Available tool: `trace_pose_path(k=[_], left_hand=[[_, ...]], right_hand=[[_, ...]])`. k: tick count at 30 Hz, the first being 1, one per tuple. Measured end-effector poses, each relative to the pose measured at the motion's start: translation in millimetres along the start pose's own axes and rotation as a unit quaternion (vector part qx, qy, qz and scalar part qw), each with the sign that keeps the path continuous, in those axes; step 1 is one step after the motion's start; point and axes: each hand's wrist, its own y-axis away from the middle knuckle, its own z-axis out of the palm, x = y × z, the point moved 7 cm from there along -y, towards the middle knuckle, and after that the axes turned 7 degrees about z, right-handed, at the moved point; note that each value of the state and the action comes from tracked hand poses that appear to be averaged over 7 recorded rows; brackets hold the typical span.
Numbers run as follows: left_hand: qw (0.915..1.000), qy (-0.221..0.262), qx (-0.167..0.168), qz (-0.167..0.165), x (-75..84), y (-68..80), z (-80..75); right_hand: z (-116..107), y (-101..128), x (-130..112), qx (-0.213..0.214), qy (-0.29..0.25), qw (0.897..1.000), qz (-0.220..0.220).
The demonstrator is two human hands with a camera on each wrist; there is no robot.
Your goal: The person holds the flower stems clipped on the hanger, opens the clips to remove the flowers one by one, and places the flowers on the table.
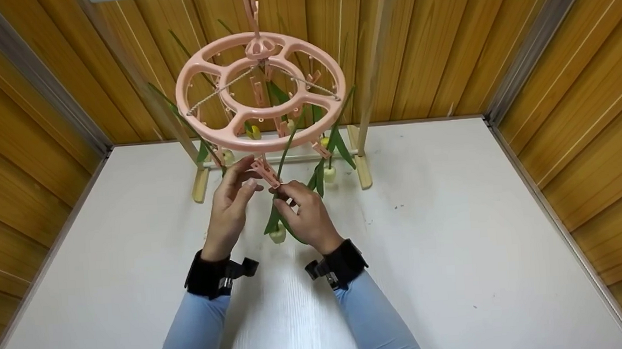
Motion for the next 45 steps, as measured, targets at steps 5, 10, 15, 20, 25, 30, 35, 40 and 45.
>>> trace_pose_path(k=[5,10,15,20,25,30,35,40,45], left_hand=[[1.0000,0.000,-0.006,-0.005,-1.3,-2.0,2.0],[0.9999,0.012,-0.001,0.002,-2.2,-2.4,2.6],[0.9995,0.018,0.002,0.025,-1.9,-4.2,4.0],[0.9988,0.023,0.019,0.038,-0.1,-4.8,2.9],[0.9979,0.035,0.031,0.046,1.3,-5.0,2.4],[0.9967,0.046,0.041,0.053,3.3,-5.2,1.2],[0.9966,0.046,0.051,0.046,3.5,-5.7,-0.4],[0.9965,0.053,0.054,0.035,3.8,-4.8,-0.5],[0.9967,0.056,0.055,0.023,2.6,-4.2,-0.2]], right_hand=[[2.1,0.2,-1.1,-0.001,0.011,1.000,-0.026],[3.0,0.9,-1.7,-0.001,0.026,0.999,-0.040],[2.0,0.4,-1.9,-0.003,0.035,0.999,-0.039],[0.4,0.4,-2.3,-0.004,0.040,0.999,-0.035],[-1.2,0.8,-2.6,-0.003,0.042,0.999,-0.027],[-3.2,0.0,-3.0,-0.001,0.043,0.999,-0.024],[-5.2,-0.5,-3.9,0.003,0.039,0.999,-0.015],[-7.3,0.1,-4.1,0.010,0.031,0.999,-0.004],[-9.4,0.6,-5.3,0.022,0.025,0.999,-0.003]])
